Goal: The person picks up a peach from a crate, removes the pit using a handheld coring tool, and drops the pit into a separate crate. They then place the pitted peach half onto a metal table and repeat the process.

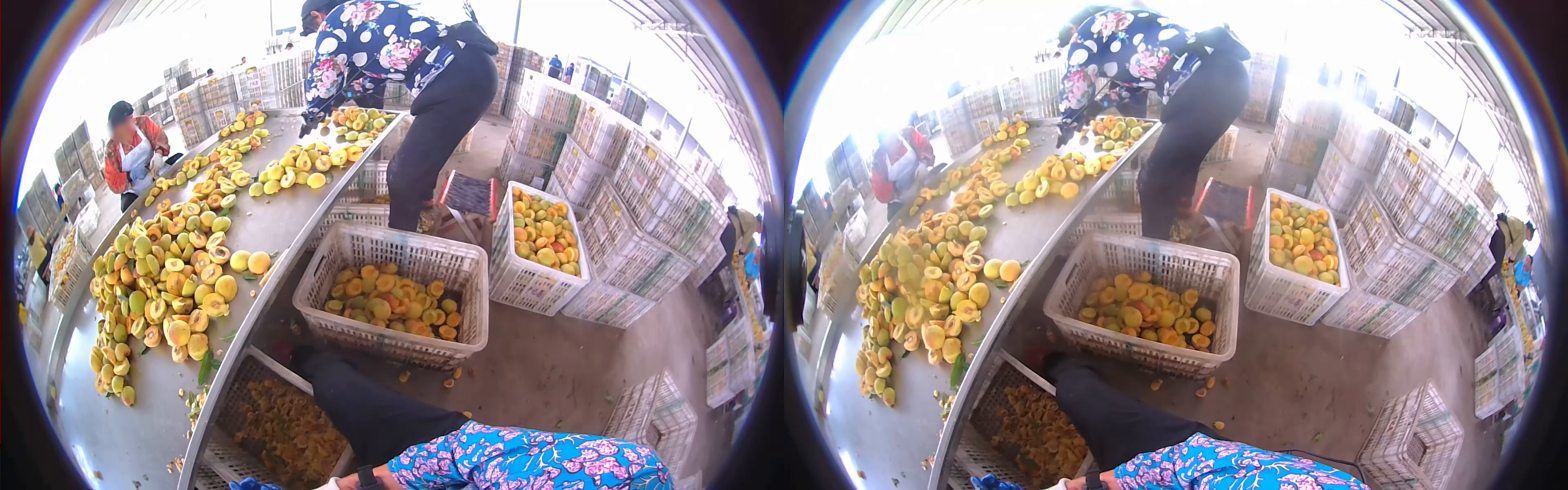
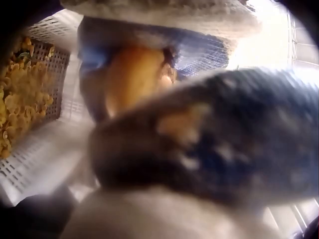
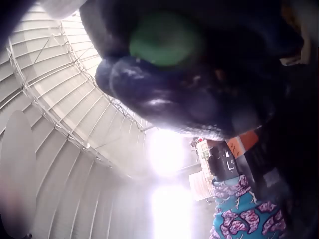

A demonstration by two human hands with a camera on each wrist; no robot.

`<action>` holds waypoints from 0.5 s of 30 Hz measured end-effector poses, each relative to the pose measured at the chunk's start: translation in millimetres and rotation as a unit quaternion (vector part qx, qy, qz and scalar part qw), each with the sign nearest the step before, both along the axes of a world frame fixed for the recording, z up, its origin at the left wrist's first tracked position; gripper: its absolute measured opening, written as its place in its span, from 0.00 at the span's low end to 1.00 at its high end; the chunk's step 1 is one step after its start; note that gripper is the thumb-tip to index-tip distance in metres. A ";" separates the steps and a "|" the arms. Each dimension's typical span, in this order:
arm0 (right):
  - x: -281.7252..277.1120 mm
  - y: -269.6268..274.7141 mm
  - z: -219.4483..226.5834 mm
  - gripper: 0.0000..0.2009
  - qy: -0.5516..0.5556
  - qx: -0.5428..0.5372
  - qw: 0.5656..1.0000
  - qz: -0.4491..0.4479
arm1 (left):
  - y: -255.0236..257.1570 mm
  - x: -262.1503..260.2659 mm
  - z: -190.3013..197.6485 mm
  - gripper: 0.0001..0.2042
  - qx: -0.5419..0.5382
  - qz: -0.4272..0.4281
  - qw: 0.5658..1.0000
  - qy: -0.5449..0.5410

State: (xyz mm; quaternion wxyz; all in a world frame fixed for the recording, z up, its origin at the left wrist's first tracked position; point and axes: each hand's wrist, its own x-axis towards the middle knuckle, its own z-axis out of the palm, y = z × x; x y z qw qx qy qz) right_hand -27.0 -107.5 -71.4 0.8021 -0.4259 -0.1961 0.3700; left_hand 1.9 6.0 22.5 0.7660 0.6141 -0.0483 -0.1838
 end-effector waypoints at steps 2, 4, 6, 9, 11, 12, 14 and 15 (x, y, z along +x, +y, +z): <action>-6.0 -17.7 36.4 0.11 0.254 0.060 0.962 0.082 | -12.5 -11.3 15.4 0.21 -0.038 0.089 0.994 0.056; -6.3 -17.2 27.5 0.12 0.312 0.242 0.896 0.204 | -35.6 -25.2 43.7 0.23 -0.053 0.164 0.979 0.108; -6.6 -17.8 26.2 0.13 0.358 0.312 0.837 0.272 | -21.5 -19.5 25.3 0.23 -0.034 0.098 0.992 0.076; -9.0 5.5 3.7 0.14 0.047 -0.030 0.998 -0.036 | -3.8 -12.8 3.8 0.22 -0.024 0.067 0.996 0.059; -11.6 9.6 8.0 0.15 0.080 -0.042 0.995 -0.045 | -10.0 -14.9 12.3 0.22 -0.011 0.105 0.991 0.076; -14.2 -4.2 34.6 0.15 0.222 0.059 0.972 0.056 | -6.1 -13.0 6.7 0.22 -0.059 0.092 0.991 0.077; -22.1 -18.9 82.9 0.15 0.355 0.176 0.910 0.125 | -17.0 -10.8 18.2 0.23 -0.030 0.138 0.986 0.086; -19.5 -18.5 78.5 0.15 0.376 0.230 0.887 0.140 | -20.8 -10.6 25.2 0.23 -0.012 0.167 0.981 0.094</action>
